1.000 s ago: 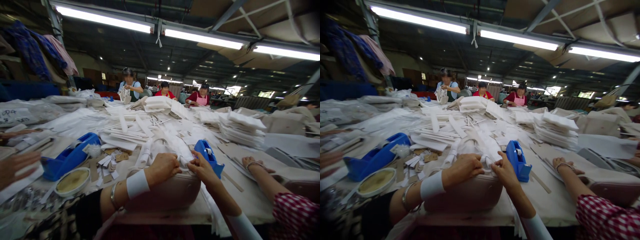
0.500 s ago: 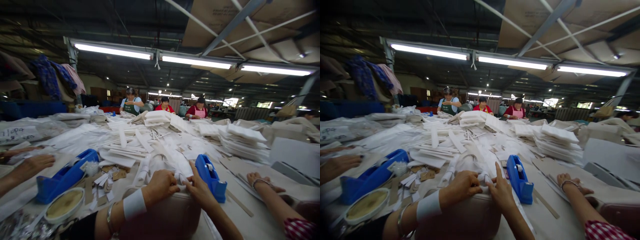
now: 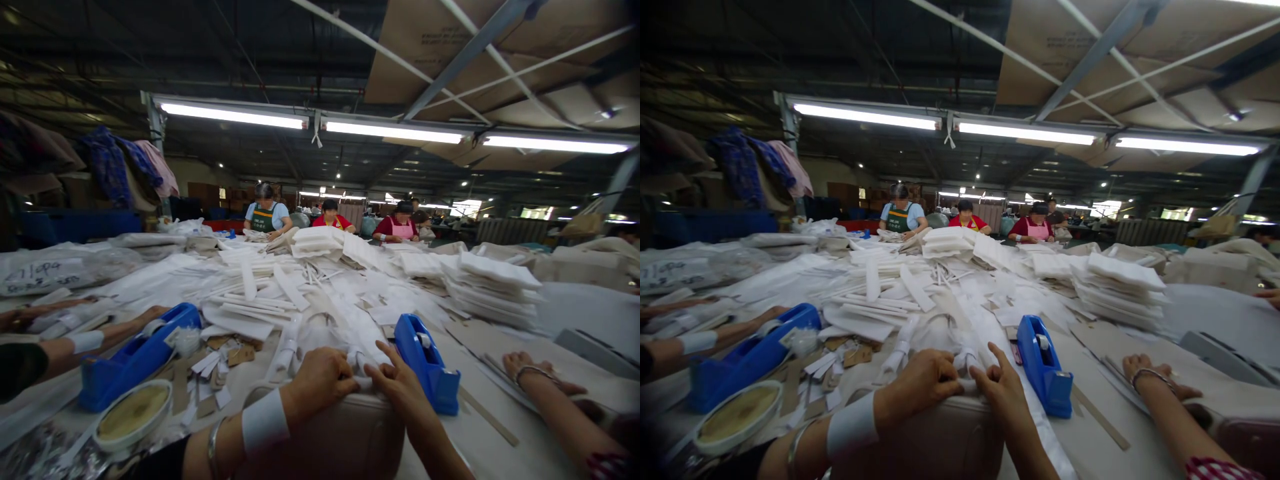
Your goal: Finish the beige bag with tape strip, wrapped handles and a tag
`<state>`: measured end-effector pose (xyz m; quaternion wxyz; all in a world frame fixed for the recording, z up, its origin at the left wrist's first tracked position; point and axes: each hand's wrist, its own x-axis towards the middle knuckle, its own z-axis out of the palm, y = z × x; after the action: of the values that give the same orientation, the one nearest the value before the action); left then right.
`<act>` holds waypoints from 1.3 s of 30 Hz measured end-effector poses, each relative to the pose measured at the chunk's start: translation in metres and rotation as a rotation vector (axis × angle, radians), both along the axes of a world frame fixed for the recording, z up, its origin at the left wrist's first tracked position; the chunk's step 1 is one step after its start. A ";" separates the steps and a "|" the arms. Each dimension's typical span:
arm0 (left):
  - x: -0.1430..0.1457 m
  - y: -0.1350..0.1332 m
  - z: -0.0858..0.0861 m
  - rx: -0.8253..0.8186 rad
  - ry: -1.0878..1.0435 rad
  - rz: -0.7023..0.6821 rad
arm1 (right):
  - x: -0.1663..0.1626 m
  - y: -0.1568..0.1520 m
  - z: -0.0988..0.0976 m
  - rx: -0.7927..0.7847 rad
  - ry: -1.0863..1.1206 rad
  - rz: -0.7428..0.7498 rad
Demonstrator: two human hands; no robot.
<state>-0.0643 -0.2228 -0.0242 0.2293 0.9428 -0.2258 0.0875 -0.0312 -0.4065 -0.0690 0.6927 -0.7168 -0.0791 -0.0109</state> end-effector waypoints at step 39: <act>0.009 -0.030 -0.005 0.184 -0.043 0.095 | 0.002 -0.004 -0.016 0.255 0.075 0.130</act>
<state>-0.0554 -0.2529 -0.0288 0.1323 0.9674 -0.1926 0.0974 -0.0296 -0.4106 -0.0852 0.7798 -0.6163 -0.0975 0.0507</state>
